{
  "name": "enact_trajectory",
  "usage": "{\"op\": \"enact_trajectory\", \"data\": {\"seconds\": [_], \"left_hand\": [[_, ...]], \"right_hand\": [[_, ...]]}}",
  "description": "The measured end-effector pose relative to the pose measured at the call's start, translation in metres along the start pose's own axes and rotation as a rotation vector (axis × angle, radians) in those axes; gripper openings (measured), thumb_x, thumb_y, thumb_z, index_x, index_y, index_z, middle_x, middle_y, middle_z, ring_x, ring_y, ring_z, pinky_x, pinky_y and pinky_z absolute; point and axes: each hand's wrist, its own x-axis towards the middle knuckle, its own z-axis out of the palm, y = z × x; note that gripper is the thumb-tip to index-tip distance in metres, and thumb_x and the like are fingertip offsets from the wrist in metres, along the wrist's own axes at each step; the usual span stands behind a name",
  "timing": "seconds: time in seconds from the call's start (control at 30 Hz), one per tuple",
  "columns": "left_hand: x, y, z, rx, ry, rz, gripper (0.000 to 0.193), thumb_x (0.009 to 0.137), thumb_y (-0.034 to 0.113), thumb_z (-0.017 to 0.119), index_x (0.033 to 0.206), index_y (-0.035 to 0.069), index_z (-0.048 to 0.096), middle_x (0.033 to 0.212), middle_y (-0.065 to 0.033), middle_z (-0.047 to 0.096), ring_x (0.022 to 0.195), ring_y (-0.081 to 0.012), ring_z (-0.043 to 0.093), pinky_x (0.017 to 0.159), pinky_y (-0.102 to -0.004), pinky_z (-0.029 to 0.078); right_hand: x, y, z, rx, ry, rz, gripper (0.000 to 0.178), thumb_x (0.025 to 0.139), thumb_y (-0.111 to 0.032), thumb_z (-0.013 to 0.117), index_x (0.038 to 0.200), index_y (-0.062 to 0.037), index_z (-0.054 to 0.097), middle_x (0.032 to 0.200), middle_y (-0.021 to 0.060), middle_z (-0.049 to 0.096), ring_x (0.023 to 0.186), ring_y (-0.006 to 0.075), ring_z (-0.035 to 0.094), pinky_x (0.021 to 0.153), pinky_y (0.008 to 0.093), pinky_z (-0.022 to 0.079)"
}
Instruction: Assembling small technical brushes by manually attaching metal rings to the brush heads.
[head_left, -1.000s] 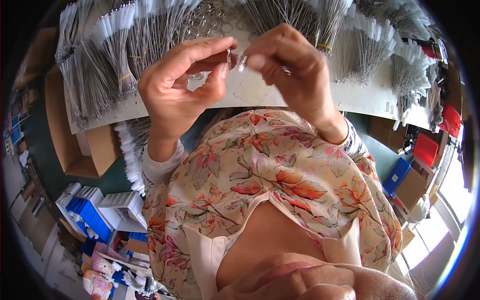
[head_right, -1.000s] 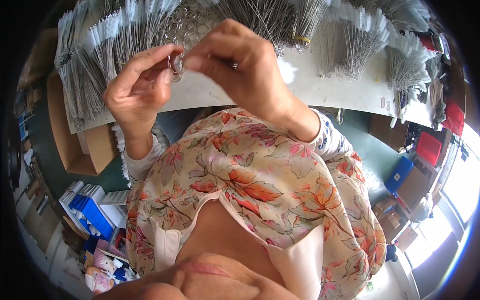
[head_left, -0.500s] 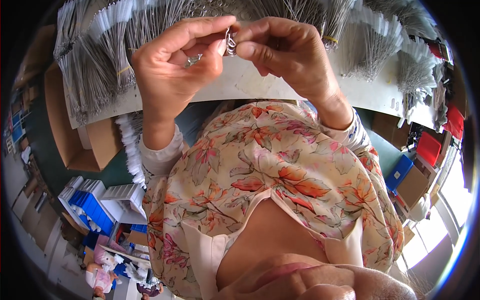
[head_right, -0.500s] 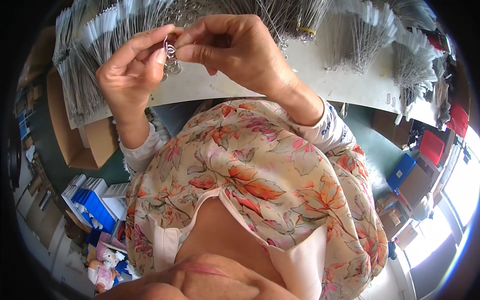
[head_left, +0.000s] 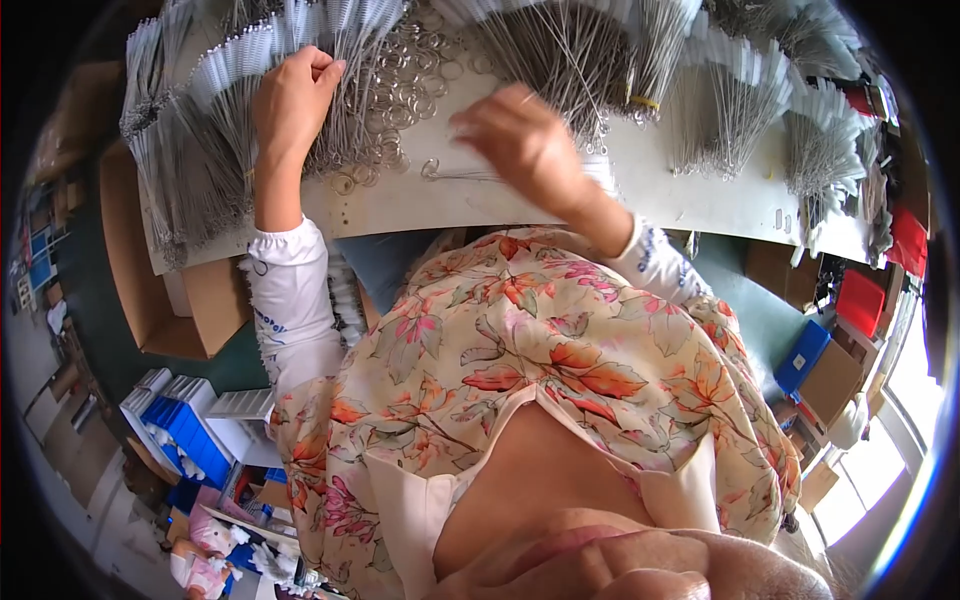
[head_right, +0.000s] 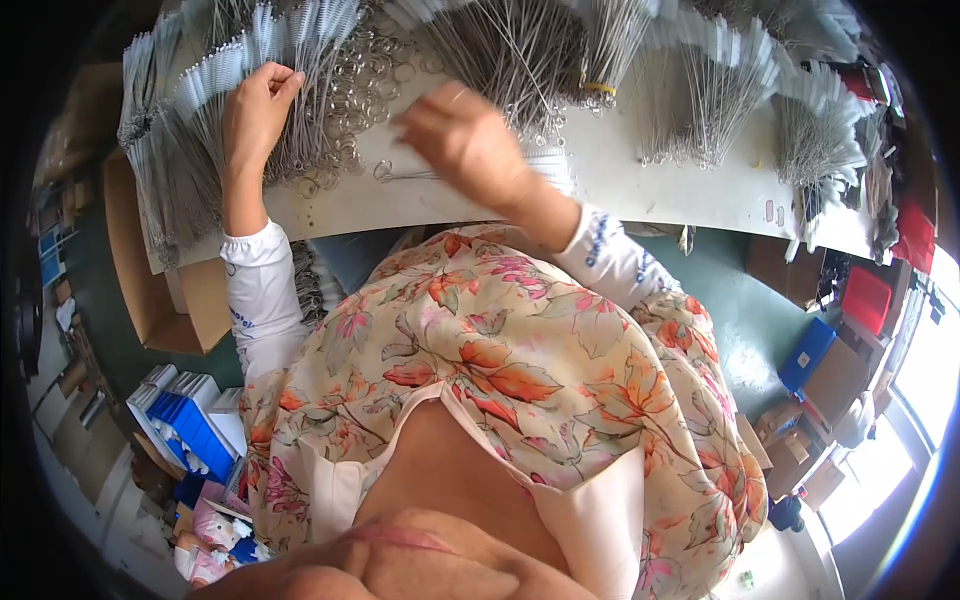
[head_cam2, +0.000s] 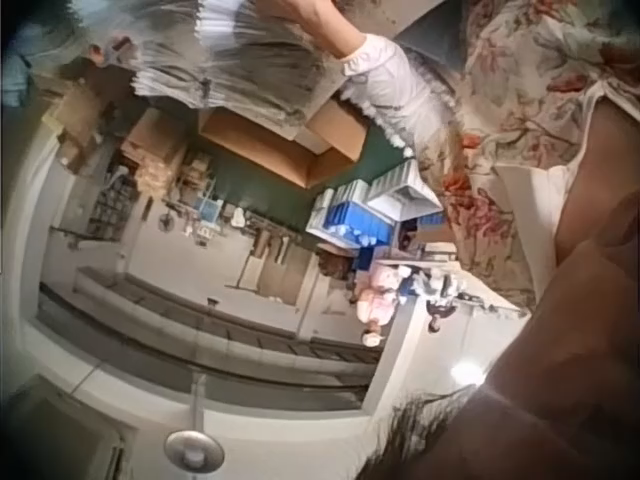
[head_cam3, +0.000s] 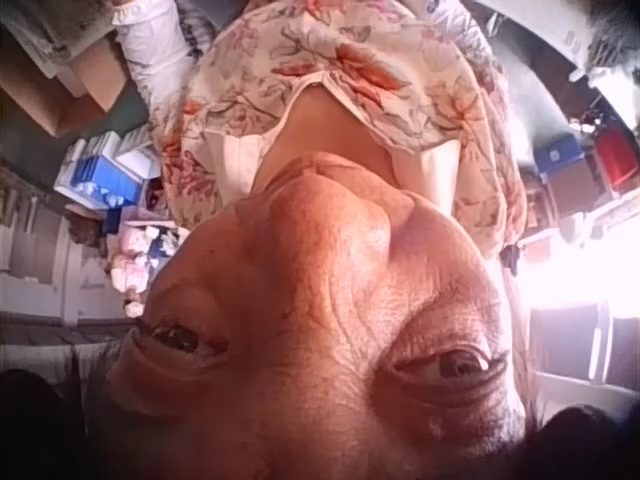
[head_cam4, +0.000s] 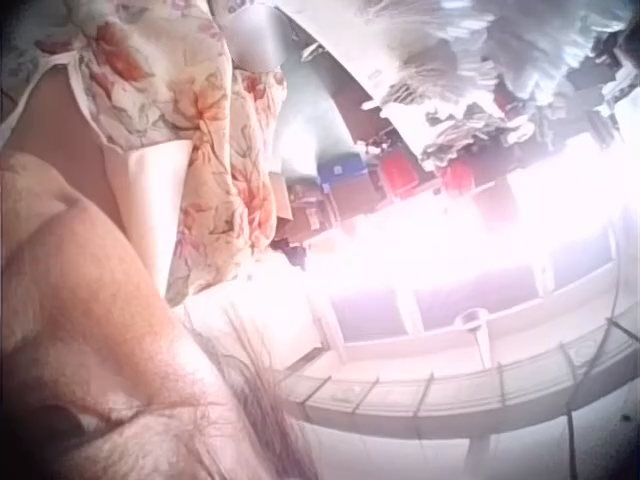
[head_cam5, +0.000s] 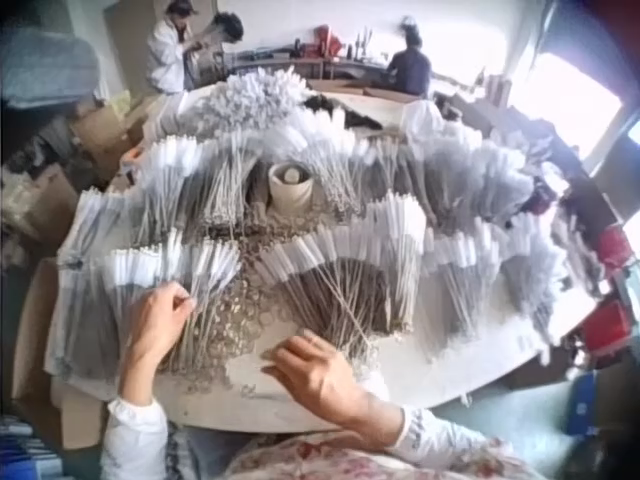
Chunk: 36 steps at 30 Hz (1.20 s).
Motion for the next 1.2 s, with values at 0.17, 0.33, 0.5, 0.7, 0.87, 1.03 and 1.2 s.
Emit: {"op": "enact_trajectory", "data": {"seconds": [0.17,0.33,0.5,0.7,0.87,1.03,1.2], "left_hand": [[-0.009,-0.012,0.002,-0.016,0.114,-0.023,0.019,0.081,0.031,0.057,0.08,0.014,0.064,0.077,-0.0098,0.065,0.075,-0.0317,0.062,0.063,-0.0396,0.048],[-0.011,-0.001,-0.012,-0.16,0.298,0.064,0.018,0.083,0.025,0.059,0.081,0.007,0.06,0.075,-0.0128,0.065,0.069,-0.0298,0.063,0.062,-0.0357,0.05],[-0.009,-0.012,-0.064,-0.956,0.627,0.026,0.032,0.088,0.023,0.057,0.106,-0.003,0.054,0.084,-0.0124,0.062,0.068,-0.0216,0.061,0.065,-0.0332,0.056],[-0.048,-0.257,-0.096,0.212,-0.049,-0.367,0.041,0.085,0.038,0.057,0.09,-0.002,0.064,0.084,-0.0167,0.066,0.073,-0.0268,0.061,0.07,-0.034,0.046],[-0.041,-0.249,-0.075,-0.254,0.074,-0.634,0.033,0.085,0.031,0.059,0.09,-0.002,0.062,0.077,-0.0098,0.063,0.066,-0.0192,0.056,0.062,-0.0324,0.045],[-0.035,-0.27,-0.069,-0.149,0.112,-0.557,0.029,0.086,0.027,0.06,0.091,-0.002,0.06,0.076,-0.0069,0.061,0.064,-0.0168,0.053,0.052,-0.0309,0.043],[-0.034,-0.28,-0.072,-0.133,0.096,-0.5,0.024,0.086,0.023,0.06,0.091,-0.001,0.059,0.075,-0.007,0.06,0.061,-0.0153,0.049,0.047,-0.03,0.041]], "right_hand": [[0.047,0.045,-0.045,-0.371,0.035,0.291,0.013,0.078,-0.02,0.063,0.085,-0.009,0.064,0.082,0.007,0.062,0.071,0.0272,0.061,0.063,0.0348,0.049],[0.063,0.074,-0.058,-0.365,-0.232,0.44,0.022,0.078,-0.03,0.057,0.085,-0.0099,0.065,0.082,0.0094,0.064,0.075,0.0283,0.063,0.066,0.0386,0.049],[0.045,0.106,-0.129,0.501,0.177,0.708,0.024,0.088,-0.024,0.051,0.092,-0.0039,0.062,0.076,0.0038,0.057,0.062,0.0121,0.055,0.057,0.0268,0.046],[-0.019,0.148,-0.188,0.265,0.521,0.959,0.016,0.089,-0.02,0.047,0.086,-0.0087,0.059,0.059,-0.0009,0.045,0.046,0.0078,0.042,0.04,0.0234,0.035],[-0.04,0.152,-0.173,-0.378,0.287,0.892,0.022,0.074,-0.028,0.064,0.086,-0.0095,0.069,0.076,0.0098,0.066,0.069,0.0218,0.062,0.066,0.0325,0.049],[-0.032,0.158,-0.159,-0.603,0.139,1.033,0.028,0.07,-0.034,0.067,0.085,-0.0101,0.069,0.074,0.0083,0.066,0.071,0.023,0.064,0.068,0.034,0.05],[-0.047,0.162,-0.172,-0.467,0.256,0.966,0.025,0.073,-0.031,0.063,0.082,-0.0074,0.068,0.072,0.0118,0.065,0.066,0.0225,0.064,0.066,0.0337,0.05]]}}
